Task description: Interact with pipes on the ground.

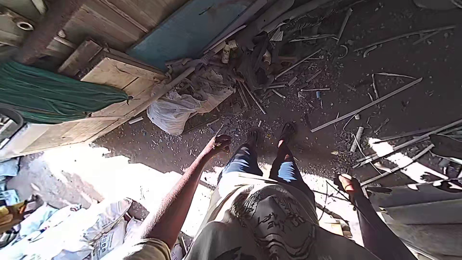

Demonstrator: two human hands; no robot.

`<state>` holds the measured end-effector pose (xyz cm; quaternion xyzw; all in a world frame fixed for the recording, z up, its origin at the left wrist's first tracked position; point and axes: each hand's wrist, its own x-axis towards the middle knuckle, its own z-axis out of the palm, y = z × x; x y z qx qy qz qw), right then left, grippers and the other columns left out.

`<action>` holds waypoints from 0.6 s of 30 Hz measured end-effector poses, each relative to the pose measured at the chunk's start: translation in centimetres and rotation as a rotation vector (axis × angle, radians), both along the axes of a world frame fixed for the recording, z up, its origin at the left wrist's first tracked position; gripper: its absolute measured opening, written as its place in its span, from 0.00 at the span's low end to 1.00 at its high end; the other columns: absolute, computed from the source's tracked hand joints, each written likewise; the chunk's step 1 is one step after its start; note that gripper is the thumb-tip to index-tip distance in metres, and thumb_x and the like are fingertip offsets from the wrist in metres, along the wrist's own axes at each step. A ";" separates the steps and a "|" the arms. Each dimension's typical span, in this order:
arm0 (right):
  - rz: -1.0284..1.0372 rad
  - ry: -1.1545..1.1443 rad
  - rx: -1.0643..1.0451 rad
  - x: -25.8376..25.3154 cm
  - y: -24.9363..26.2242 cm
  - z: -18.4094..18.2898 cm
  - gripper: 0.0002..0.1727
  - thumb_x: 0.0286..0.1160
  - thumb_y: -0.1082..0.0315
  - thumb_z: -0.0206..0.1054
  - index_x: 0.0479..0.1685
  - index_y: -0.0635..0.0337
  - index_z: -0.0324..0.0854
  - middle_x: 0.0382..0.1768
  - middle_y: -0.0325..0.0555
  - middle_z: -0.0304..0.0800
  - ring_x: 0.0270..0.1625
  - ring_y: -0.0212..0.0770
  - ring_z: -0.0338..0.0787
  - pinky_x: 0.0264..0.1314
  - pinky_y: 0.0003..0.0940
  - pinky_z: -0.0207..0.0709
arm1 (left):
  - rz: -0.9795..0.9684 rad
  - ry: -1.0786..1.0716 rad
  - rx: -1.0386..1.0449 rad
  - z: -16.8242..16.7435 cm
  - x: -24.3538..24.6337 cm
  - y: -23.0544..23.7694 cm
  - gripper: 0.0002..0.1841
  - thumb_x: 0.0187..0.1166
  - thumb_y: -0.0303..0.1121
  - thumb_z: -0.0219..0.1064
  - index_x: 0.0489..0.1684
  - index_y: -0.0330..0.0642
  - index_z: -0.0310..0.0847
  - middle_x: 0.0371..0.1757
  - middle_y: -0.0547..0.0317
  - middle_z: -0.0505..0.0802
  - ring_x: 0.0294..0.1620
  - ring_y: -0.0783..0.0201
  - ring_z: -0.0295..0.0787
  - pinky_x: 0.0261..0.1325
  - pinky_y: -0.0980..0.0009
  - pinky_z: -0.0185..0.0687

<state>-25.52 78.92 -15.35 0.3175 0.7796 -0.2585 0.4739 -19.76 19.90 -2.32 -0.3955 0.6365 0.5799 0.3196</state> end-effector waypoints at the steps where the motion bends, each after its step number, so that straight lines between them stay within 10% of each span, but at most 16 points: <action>1: 0.014 0.009 -0.006 -3.1 -1.2 -1.4 0.20 0.88 0.62 0.61 0.65 0.73 0.82 0.55 0.70 0.89 0.54 0.61 0.90 0.61 0.61 0.81 | 0.063 -0.012 0.031 -1.1 -0.5 0.4 0.14 0.85 0.29 0.63 0.64 0.32 0.80 0.38 0.56 0.92 0.30 0.67 0.91 0.42 0.68 0.92; 10: 0.489 -0.124 -0.298 -17.8 -26.3 -15.8 0.17 0.89 0.59 0.59 0.60 0.61 0.85 0.45 0.50 0.93 0.41 0.40 0.90 0.48 0.42 0.84 | 0.589 -0.263 0.228 -21.0 -0.5 6.0 0.15 0.88 0.35 0.62 0.60 0.31 0.80 0.33 0.52 0.88 0.28 0.61 0.86 0.41 0.61 0.88; 14: 0.815 -0.109 -0.302 -18.2 -39.4 -23.9 0.20 0.89 0.57 0.57 0.64 0.61 0.86 0.56 0.59 0.92 0.60 0.55 0.91 0.69 0.57 0.78 | 0.532 -0.417 0.315 -29.1 0.6 6.2 0.18 0.92 0.36 0.56 0.68 0.31 0.78 0.44 0.43 0.90 0.36 0.58 0.86 0.47 0.60 0.85; 18: 0.818 0.168 -0.342 -19.2 -53.6 -29.4 0.18 0.89 0.59 0.61 0.64 0.62 0.85 0.54 0.62 0.91 0.56 0.61 0.91 0.62 0.63 0.80 | 0.682 -0.372 0.331 -35.6 1.6 3.0 0.17 0.90 0.36 0.60 0.61 0.28 0.80 0.35 0.48 0.89 0.28 0.63 0.85 0.41 0.64 0.86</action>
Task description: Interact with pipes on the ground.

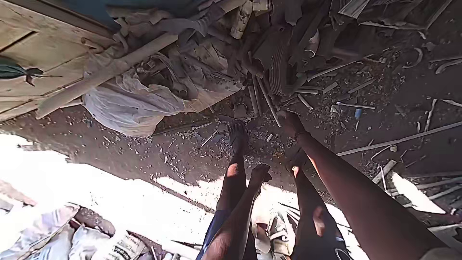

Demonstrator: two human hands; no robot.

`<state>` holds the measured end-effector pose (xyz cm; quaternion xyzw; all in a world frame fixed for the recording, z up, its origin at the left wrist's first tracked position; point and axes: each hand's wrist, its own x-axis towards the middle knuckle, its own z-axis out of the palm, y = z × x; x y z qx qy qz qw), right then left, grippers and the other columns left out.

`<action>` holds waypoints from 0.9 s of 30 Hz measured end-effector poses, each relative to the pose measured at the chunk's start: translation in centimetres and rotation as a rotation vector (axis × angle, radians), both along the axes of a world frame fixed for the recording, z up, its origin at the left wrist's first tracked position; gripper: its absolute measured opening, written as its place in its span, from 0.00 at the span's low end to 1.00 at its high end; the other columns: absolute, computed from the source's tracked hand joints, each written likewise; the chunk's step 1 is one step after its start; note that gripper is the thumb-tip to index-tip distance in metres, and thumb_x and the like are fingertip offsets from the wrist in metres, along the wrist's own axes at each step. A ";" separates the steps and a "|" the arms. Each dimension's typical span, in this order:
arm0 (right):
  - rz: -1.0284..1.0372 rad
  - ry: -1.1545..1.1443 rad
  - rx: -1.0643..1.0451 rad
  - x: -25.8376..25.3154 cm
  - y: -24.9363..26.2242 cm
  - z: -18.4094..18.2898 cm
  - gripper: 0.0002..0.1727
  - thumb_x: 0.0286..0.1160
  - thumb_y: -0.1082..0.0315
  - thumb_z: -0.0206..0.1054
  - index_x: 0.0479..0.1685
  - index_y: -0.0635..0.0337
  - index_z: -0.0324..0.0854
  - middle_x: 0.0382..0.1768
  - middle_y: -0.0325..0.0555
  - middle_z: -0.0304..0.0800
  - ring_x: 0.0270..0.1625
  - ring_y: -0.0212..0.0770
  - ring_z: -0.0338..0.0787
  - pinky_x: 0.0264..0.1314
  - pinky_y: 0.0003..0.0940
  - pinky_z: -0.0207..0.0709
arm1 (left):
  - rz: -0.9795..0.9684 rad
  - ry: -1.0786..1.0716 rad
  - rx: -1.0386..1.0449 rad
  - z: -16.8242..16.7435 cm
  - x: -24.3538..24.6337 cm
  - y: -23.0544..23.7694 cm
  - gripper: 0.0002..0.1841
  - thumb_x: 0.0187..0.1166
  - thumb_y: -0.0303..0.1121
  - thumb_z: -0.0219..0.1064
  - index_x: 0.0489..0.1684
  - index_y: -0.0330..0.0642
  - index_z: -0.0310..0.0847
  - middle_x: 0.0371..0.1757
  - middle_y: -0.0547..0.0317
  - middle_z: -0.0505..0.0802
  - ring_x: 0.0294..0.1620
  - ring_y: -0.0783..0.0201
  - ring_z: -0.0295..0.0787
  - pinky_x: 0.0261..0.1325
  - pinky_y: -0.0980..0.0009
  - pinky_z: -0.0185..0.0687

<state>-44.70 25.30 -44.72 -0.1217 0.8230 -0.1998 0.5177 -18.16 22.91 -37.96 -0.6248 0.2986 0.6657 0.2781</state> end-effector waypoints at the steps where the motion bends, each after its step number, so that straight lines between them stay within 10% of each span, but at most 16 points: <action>1: 0.017 0.054 -0.025 -0.6 -3.4 -1.6 0.20 0.89 0.58 0.61 0.69 0.61 0.84 0.60 0.62 0.90 0.61 0.61 0.90 0.66 0.63 0.79 | 0.043 -0.001 -0.023 -0.9 -0.1 -1.4 0.16 0.90 0.35 0.60 0.59 0.28 0.81 0.33 0.50 0.89 0.27 0.64 0.84 0.39 0.66 0.85; 8: 0.275 0.399 0.086 -5.5 -21.7 -9.4 0.31 0.77 0.66 0.66 0.81 0.66 0.71 0.79 0.65 0.75 0.83 0.63 0.74 0.81 0.66 0.67 | 0.525 0.167 -0.053 -2.8 -3.1 -8.5 0.16 0.92 0.32 0.47 0.47 0.31 0.79 0.26 0.52 0.90 0.30 0.58 0.91 0.47 0.60 0.91; 16: 0.313 0.388 0.179 -7.8 -24.5 -14.2 0.42 0.65 0.64 0.79 0.82 0.68 0.67 0.75 0.72 0.75 0.77 0.72 0.77 0.72 0.76 0.69 | 0.620 0.298 0.122 -1.8 -3.9 -11.3 0.16 0.90 0.33 0.50 0.52 0.32 0.82 0.27 0.54 0.91 0.30 0.62 0.91 0.46 0.64 0.90; 23: 0.255 0.296 0.042 -8.4 -23.5 -10.7 0.32 0.83 0.61 0.67 0.82 0.67 0.65 0.73 0.73 0.77 0.75 0.73 0.78 0.75 0.76 0.65 | 0.680 0.339 0.089 -2.4 -4.7 -13.7 0.14 0.88 0.30 0.50 0.55 0.31 0.80 0.31 0.54 0.92 0.34 0.62 0.91 0.51 0.63 0.89; 27: 0.081 0.110 -0.208 -4.3 -17.9 -2.5 0.29 0.88 0.55 0.63 0.83 0.59 0.68 0.59 0.69 0.85 0.53 0.66 0.88 0.54 0.69 0.78 | 0.771 0.341 -0.031 -3.1 -5.1 -15.2 0.23 0.84 0.36 0.58 0.73 0.30 0.74 0.59 0.42 0.92 0.58 0.53 0.91 0.64 0.57 0.85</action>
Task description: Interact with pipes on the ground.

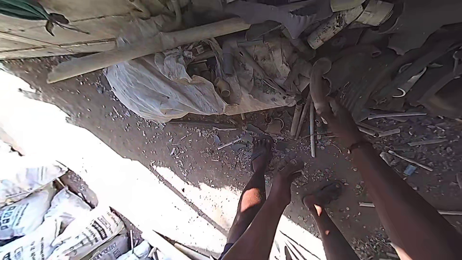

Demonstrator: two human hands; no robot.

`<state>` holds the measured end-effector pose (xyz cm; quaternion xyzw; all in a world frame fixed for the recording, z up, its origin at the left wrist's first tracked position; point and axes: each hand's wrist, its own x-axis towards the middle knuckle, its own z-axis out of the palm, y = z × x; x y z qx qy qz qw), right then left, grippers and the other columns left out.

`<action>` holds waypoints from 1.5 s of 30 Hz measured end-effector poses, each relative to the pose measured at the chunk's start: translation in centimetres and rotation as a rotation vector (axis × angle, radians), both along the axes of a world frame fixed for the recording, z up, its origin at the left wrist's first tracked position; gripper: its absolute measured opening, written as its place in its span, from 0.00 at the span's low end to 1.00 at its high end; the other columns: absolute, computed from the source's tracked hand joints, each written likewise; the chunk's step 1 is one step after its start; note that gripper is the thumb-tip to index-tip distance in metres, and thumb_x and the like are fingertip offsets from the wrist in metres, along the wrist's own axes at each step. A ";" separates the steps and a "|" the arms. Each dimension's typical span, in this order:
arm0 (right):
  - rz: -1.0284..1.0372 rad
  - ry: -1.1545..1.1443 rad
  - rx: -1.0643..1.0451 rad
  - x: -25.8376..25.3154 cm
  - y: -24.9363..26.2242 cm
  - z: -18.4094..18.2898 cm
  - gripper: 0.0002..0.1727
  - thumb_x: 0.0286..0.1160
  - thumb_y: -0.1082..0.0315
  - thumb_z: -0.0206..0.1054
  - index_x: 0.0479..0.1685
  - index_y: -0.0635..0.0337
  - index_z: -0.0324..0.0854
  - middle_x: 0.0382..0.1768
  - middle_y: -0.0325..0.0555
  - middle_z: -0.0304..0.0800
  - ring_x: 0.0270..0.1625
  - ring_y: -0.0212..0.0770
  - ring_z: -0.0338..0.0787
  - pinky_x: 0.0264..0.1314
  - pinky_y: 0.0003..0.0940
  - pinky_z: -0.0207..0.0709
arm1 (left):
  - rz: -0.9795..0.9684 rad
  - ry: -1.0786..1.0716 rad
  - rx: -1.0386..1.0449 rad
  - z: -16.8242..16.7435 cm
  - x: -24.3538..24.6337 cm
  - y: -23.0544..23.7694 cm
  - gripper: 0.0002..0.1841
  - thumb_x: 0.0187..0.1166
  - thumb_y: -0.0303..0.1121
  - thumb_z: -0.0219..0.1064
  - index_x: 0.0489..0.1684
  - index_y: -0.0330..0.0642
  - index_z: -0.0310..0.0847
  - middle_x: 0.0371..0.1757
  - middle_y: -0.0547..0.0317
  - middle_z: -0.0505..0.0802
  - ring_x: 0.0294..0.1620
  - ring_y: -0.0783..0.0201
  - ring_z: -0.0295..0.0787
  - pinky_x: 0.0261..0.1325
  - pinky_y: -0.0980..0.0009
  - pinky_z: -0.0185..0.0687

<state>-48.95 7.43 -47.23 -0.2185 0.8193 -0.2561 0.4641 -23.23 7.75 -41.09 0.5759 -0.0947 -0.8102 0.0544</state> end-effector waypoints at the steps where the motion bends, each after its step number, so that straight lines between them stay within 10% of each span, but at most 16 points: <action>1: 0.019 -0.123 -0.026 1.4 1.8 1.7 0.31 0.86 0.52 0.63 0.85 0.56 0.68 0.60 0.62 0.87 0.54 0.57 0.89 0.56 0.62 0.81 | 0.017 0.018 -0.037 -0.1 0.0 -0.3 0.31 0.80 0.43 0.65 0.78 0.32 0.70 0.68 0.41 0.88 0.66 0.52 0.88 0.68 0.56 0.83; 4: 0.195 -0.556 -0.031 5.8 5.4 5.5 0.38 0.76 0.41 0.67 0.80 0.56 0.74 0.62 0.42 0.90 0.58 0.29 0.89 0.66 0.32 0.83 | 0.064 0.090 -0.141 -0.4 -0.1 -1.5 0.63 0.52 0.72 0.79 0.87 0.36 0.62 0.80 0.45 0.80 0.80 0.55 0.77 0.77 0.53 0.77; 6: 0.336 -0.757 0.051 7.1 5.2 5.8 0.29 0.78 0.47 0.71 0.72 0.56 0.82 0.58 0.40 0.92 0.56 0.28 0.90 0.65 0.30 0.82 | 0.212 0.022 -0.141 -0.8 -0.1 -1.7 0.42 0.65 0.54 0.79 0.73 0.31 0.72 0.69 0.42 0.88 0.71 0.55 0.84 0.73 0.56 0.80; 8: 0.306 -0.639 0.052 6.2 3.1 3.9 0.25 0.80 0.51 0.70 0.69 0.57 0.85 0.57 0.43 0.94 0.56 0.32 0.91 0.65 0.35 0.84 | 0.337 -0.150 -0.074 -1.0 -0.1 -2.0 0.16 0.85 0.32 0.56 0.60 0.28 0.76 0.55 0.39 0.93 0.57 0.52 0.91 0.63 0.56 0.86; 11: 0.140 -0.091 0.017 2.3 -3.7 -3.2 0.32 0.85 0.48 0.65 0.87 0.47 0.71 0.79 0.58 0.78 0.75 0.54 0.82 0.77 0.56 0.75 | 0.321 -0.271 -0.070 -1.0 0.5 -2.4 0.10 0.85 0.27 0.50 0.45 0.31 0.76 0.34 0.45 0.92 0.37 0.54 0.93 0.46 0.57 0.92; 14: 0.017 -0.053 0.058 -1.2 -12.0 -10.2 0.40 0.88 0.44 0.59 0.96 0.46 0.53 0.87 0.61 0.65 0.83 0.60 0.73 0.81 0.60 0.69 | 0.243 -0.202 -0.094 -0.5 0.6 -2.2 0.07 0.78 0.26 0.55 0.38 0.32 0.76 0.24 0.49 0.89 0.24 0.58 0.90 0.32 0.63 0.90; 20: -0.205 0.143 0.121 -1.9 -15.9 -10.1 0.21 0.89 0.52 0.57 0.65 0.56 0.85 0.57 0.54 0.92 0.62 0.53 0.90 0.67 0.58 0.79 | 0.276 -0.145 0.014 -0.8 0.2 -2.6 0.08 0.81 0.25 0.54 0.42 0.28 0.77 0.27 0.42 0.90 0.17 0.58 0.86 0.23 0.65 0.87; 23: -0.341 0.149 0.050 -1.0 -11.0 -5.6 0.20 0.90 0.53 0.55 0.63 0.54 0.85 0.44 0.53 0.91 0.43 0.50 0.89 0.47 0.54 0.82 | 0.299 -0.140 0.026 -1.1 -0.1 -2.9 0.17 0.80 0.26 0.55 0.64 0.29 0.77 0.47 0.37 0.94 0.29 0.54 0.92 0.31 0.61 0.90; 28: -0.394 -0.569 -0.009 3.0 -1.2 5.2 0.18 0.83 0.64 0.63 0.67 0.56 0.81 0.39 0.47 0.88 0.26 0.34 0.83 0.22 0.27 0.77 | 0.407 -0.118 0.117 -0.9 -1.3 -4.3 0.21 0.84 0.28 0.50 0.75 0.37 0.66 0.65 0.38 0.89 0.59 0.44 0.93 0.55 0.48 0.91; 34: -0.117 -1.372 0.191 5.2 2.4 7.9 0.20 0.74 0.50 0.72 0.61 0.42 0.77 0.31 0.38 0.85 0.21 0.28 0.82 0.18 0.20 0.75 | 0.559 0.140 0.073 -0.8 0.2 -5.7 0.28 0.59 0.27 0.74 0.63 0.35 0.74 0.50 0.39 0.92 0.48 0.49 0.94 0.48 0.54 0.93; 36: 0.084 -1.247 0.282 3.3 -0.3 6.0 0.20 0.80 0.50 0.67 0.64 0.50 0.79 0.34 0.45 0.91 0.25 0.34 0.89 0.24 0.27 0.85 | 0.517 -0.003 0.047 -1.0 0.6 -6.3 0.24 0.63 0.25 0.69 0.61 0.33 0.71 0.43 0.41 0.90 0.39 0.52 0.93 0.40 0.56 0.92; 40: 0.577 -0.353 0.360 2.7 -11.2 1.0 0.24 0.87 0.51 0.65 0.72 0.56 0.83 0.58 0.49 0.92 0.58 0.44 0.92 0.67 0.48 0.82 | 0.438 -0.402 0.004 -1.7 1.1 -6.6 0.13 0.73 0.19 0.63 0.54 0.30 0.75 0.36 0.42 0.89 0.31 0.53 0.89 0.31 0.57 0.88; 45: 0.721 0.073 0.107 9.1 -26.4 -5.0 0.34 0.86 0.53 0.61 0.92 0.39 0.63 0.74 0.62 0.78 0.70 0.60 0.85 0.69 0.62 0.78 | 0.326 -0.469 -0.013 -1.0 1.2 -6.5 0.13 0.66 0.19 0.69 0.48 0.31 0.77 0.32 0.45 0.87 0.28 0.56 0.86 0.29 0.60 0.85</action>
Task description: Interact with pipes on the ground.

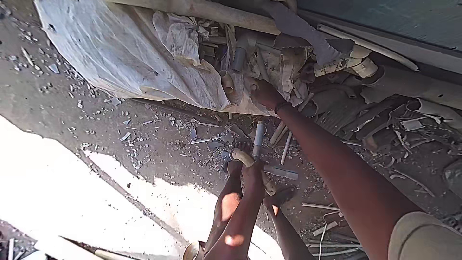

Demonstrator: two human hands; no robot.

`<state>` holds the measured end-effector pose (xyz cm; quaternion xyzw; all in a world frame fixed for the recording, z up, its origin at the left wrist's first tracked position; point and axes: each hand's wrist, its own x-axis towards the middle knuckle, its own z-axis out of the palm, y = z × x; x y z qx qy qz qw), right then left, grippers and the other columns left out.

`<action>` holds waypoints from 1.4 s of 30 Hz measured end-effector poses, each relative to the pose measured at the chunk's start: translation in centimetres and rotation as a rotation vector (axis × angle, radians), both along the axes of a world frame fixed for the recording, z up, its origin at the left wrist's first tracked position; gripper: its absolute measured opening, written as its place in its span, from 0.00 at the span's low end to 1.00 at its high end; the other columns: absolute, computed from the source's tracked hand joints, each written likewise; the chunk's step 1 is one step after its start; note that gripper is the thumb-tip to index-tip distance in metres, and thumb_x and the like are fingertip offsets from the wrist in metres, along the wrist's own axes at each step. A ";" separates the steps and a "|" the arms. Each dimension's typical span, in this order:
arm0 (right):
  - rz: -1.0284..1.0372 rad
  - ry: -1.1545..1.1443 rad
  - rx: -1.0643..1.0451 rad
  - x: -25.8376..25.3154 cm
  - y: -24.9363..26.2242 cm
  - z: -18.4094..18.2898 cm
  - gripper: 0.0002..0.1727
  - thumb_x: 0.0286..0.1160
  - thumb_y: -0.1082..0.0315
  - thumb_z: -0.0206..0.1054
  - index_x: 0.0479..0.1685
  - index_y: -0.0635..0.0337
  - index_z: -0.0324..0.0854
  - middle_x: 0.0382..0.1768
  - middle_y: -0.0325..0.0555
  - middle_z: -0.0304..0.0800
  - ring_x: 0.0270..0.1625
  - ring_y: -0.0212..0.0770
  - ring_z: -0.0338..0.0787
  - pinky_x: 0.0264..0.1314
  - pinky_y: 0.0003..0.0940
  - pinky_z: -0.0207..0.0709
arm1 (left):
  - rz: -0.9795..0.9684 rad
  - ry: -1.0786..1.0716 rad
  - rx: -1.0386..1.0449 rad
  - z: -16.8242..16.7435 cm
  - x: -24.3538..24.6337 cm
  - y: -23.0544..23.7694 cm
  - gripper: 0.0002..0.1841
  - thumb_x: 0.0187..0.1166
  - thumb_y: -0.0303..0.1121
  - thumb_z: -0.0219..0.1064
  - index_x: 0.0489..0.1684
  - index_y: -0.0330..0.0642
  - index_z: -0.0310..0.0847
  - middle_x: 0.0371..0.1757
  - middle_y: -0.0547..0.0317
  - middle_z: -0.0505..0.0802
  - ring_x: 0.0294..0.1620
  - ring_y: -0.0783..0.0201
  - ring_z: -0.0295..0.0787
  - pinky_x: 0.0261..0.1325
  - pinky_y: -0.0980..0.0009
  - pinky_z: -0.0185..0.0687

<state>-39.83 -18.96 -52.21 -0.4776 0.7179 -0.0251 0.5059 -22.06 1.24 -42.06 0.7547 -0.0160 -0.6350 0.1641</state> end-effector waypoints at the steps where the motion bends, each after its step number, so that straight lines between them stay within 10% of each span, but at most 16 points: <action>1: -0.011 0.045 0.005 1.9 -2.5 -0.3 0.36 0.84 0.53 0.61 0.94 0.33 0.58 0.77 0.64 0.74 0.69 0.61 0.84 0.65 0.61 0.80 | -0.014 0.011 0.012 0.1 0.0 0.1 0.15 0.64 0.19 0.70 0.50 0.31 0.78 0.33 0.45 0.88 0.29 0.56 0.87 0.30 0.60 0.86; 5: -0.112 0.067 0.096 5.9 -9.3 -2.6 0.34 0.85 0.43 0.56 0.93 0.27 0.60 0.86 0.65 0.63 0.79 0.66 0.76 0.68 0.69 0.76 | 0.028 0.112 0.089 0.2 0.5 0.4 0.19 0.64 0.23 0.73 0.54 0.31 0.77 0.35 0.45 0.88 0.31 0.56 0.87 0.32 0.60 0.86; 8: -0.169 0.087 -0.042 5.6 -9.8 -2.4 0.24 0.88 0.44 0.57 0.66 0.46 0.88 0.64 0.51 0.91 0.71 0.53 0.86 0.73 0.59 0.75 | 0.037 0.182 0.101 0.6 0.9 0.0 0.18 0.66 0.23 0.72 0.55 0.32 0.77 0.37 0.47 0.89 0.34 0.58 0.88 0.35 0.62 0.87; 11: -0.194 0.180 -0.229 4.5 -7.2 0.3 0.16 0.88 0.54 0.61 0.59 0.45 0.91 0.54 0.43 0.96 0.61 0.45 0.92 0.68 0.50 0.80 | 0.056 0.190 0.031 0.2 0.9 -0.4 0.22 0.62 0.18 0.69 0.60 0.32 0.78 0.40 0.48 0.89 0.34 0.61 0.88 0.34 0.65 0.87; 14: -0.229 0.091 -0.402 1.9 -0.3 4.6 0.15 0.87 0.61 0.60 0.61 0.49 0.91 0.53 0.44 0.96 0.57 0.44 0.93 0.65 0.47 0.81 | 0.103 0.240 -0.060 -0.3 1.0 -0.3 0.22 0.73 0.20 0.67 0.68 0.34 0.77 0.46 0.49 0.90 0.36 0.62 0.89 0.37 0.67 0.89; 18: -0.460 -0.219 -0.201 -0.5 13.0 12.5 0.33 0.83 0.57 0.68 0.88 0.46 0.67 0.64 0.49 0.89 0.50 0.42 0.92 0.49 0.44 0.88 | 0.132 0.276 -0.057 -1.6 1.3 0.4 0.14 0.90 0.36 0.58 0.66 0.40 0.76 0.40 0.55 0.89 0.36 0.66 0.89 0.40 0.67 0.89; 23: -0.427 -0.396 0.079 -0.2 28.8 14.7 0.32 0.84 0.57 0.65 0.87 0.55 0.70 0.78 0.51 0.81 0.79 0.37 0.80 0.83 0.34 0.72 | 0.060 0.355 -0.135 -1.8 1.2 2.3 0.24 0.91 0.48 0.53 0.73 0.38 0.70 0.49 0.51 0.91 0.46 0.62 0.91 0.50 0.63 0.91; 27: -0.402 -0.400 0.175 2.5 35.8 15.1 0.34 0.86 0.54 0.62 0.90 0.53 0.66 0.80 0.53 0.79 0.83 0.44 0.76 0.89 0.38 0.63 | -0.073 0.332 0.000 -0.4 -0.2 4.1 0.23 0.90 0.46 0.55 0.72 0.39 0.69 0.51 0.48 0.91 0.50 0.59 0.92 0.53 0.58 0.91; 36: -0.429 -0.350 0.095 3.2 41.2 14.6 0.32 0.90 0.55 0.57 0.91 0.55 0.64 0.82 0.52 0.77 0.86 0.46 0.74 0.91 0.40 0.59 | -0.305 0.327 -0.093 -0.9 -1.2 8.5 0.50 0.47 0.41 0.89 0.74 0.33 0.64 0.53 0.39 0.90 0.52 0.52 0.93 0.56 0.52 0.92; 42: -0.409 -0.468 0.083 0.5 43.9 15.3 0.33 0.90 0.40 0.52 0.90 0.42 0.67 0.82 0.39 0.79 0.83 0.36 0.77 0.88 0.43 0.65 | -0.454 0.354 -0.196 -1.6 -1.5 10.4 0.49 0.42 0.43 0.90 0.66 0.29 0.67 0.45 0.41 0.92 0.45 0.52 0.95 0.52 0.52 0.93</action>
